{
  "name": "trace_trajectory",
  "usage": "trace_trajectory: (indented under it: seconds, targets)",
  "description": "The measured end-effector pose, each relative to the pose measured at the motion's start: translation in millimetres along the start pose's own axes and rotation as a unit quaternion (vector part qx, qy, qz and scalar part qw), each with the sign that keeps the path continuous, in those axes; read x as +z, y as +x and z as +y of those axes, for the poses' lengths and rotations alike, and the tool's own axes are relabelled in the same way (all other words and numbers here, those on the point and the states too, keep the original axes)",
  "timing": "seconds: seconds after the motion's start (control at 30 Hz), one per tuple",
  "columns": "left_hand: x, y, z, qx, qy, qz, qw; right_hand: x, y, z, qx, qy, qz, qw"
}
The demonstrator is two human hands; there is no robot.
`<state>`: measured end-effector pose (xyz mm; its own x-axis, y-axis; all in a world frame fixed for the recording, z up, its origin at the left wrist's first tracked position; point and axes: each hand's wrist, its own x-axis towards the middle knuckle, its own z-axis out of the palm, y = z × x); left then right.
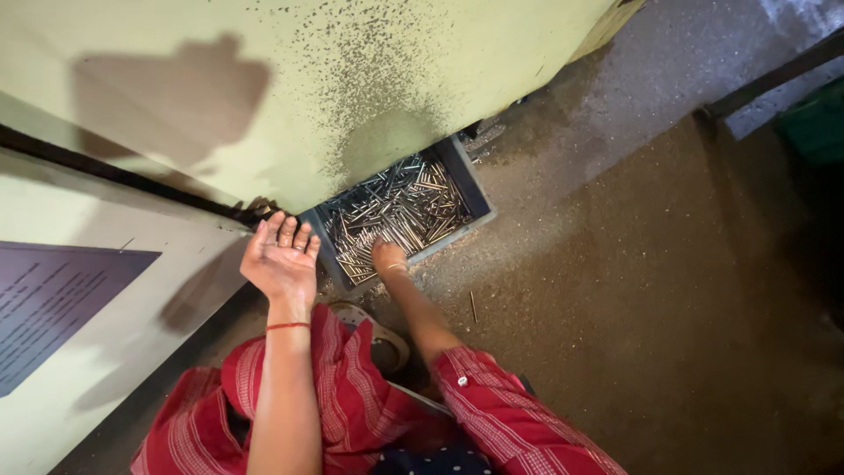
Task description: The person sits on the floor and repeatedly scoops small metal pins from a tray, transfers them between hands, and returns them to the tray. The person also picks up a single pin and rubs it between fingers.
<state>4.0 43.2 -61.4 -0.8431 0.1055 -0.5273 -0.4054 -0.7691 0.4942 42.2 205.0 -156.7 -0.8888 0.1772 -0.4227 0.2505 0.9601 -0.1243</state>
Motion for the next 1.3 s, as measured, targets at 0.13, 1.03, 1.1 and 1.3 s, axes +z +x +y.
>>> trace_trajectory:
  seconds: [0.13, 1.03, 1.1, 1.3]
  targets:
    - [1.8, -1.4, 0.1, -0.001, -0.007, -0.009, 1.0, -1.5, -1.0, 3.3, -0.008, 0.002, 0.019, 1.0]
    - [19.5, -10.1, 1.1, 0.008, -0.055, -0.048, 0.997, 8.8, 13.6, 21.7, 0.093, 0.185, 0.034, 0.978]
    - [21.7, -13.8, 3.2, 0.016, -0.092, -0.074, 0.993, 13.1, 16.6, 24.2, 0.107, 0.244, 0.09, 0.96]
    - [15.6, -13.4, 6.4, 0.031, -0.163, -0.119, 0.979, 38.1, 37.7, 30.8, -0.03, 0.288, 0.079, 0.954]
